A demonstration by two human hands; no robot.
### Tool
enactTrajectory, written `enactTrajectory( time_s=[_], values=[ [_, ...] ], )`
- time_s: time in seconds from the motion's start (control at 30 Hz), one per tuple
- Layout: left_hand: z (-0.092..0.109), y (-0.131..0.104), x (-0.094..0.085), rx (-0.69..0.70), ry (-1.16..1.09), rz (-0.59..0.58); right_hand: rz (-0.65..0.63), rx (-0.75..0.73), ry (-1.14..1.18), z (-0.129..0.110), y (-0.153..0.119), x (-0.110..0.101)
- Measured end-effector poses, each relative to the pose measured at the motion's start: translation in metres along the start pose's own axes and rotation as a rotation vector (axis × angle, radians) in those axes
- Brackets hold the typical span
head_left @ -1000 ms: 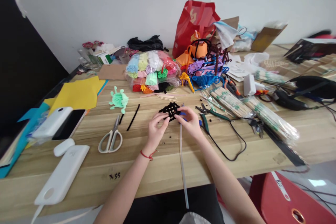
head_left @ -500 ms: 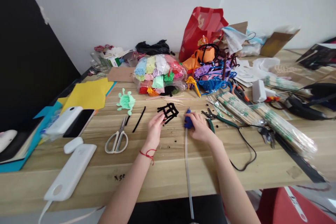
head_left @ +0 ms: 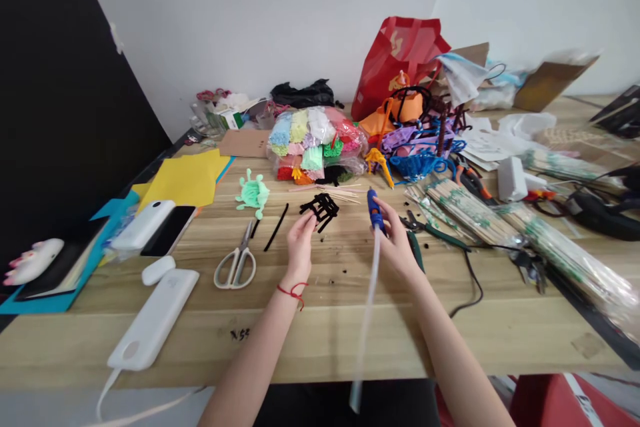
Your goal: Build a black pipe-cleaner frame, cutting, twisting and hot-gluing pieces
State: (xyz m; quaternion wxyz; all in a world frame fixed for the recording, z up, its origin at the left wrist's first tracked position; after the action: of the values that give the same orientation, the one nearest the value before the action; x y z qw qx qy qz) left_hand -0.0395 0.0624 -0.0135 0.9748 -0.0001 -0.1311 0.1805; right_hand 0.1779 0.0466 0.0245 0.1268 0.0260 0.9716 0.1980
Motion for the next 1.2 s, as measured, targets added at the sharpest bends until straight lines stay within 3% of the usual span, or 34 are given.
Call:
enactTrajectory(
  time_s=[0.1, 0.2, 0.5, 1.2],
  values=[
    [0.001, -0.001, 0.0, 0.006, 0.021, 0.007, 0.008, 0.079, 0.332, -0.008, -0.004, 0.011],
    [0.001, -0.003, 0.001, 0.002, 0.03, -0.003, 0.003, 0.115, 0.503, -0.016, -0.01, 0.021],
    [-0.001, -0.008, 0.01, 0.02, 0.029, -0.085, 0.008, 0.189, 0.43, -0.018, -0.016, 0.035],
    [0.001, -0.01, 0.013, 0.035, 0.053, -0.132, 0.007, 0.228, 0.471, -0.013, -0.016, 0.037]
  ],
)
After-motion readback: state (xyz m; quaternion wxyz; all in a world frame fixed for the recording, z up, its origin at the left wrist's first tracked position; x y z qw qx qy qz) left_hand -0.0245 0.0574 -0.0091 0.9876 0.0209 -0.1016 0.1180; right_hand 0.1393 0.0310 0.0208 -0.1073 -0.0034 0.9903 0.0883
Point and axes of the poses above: each hand's wrist, its own y-axis towards the middle knuckle, its own x-axis out of the palm, z = x × y, the point moved 5 cm from there along y, towards the middle knuckle, and after that the axes turned 8 degrees about y, right-handed, at the moved point
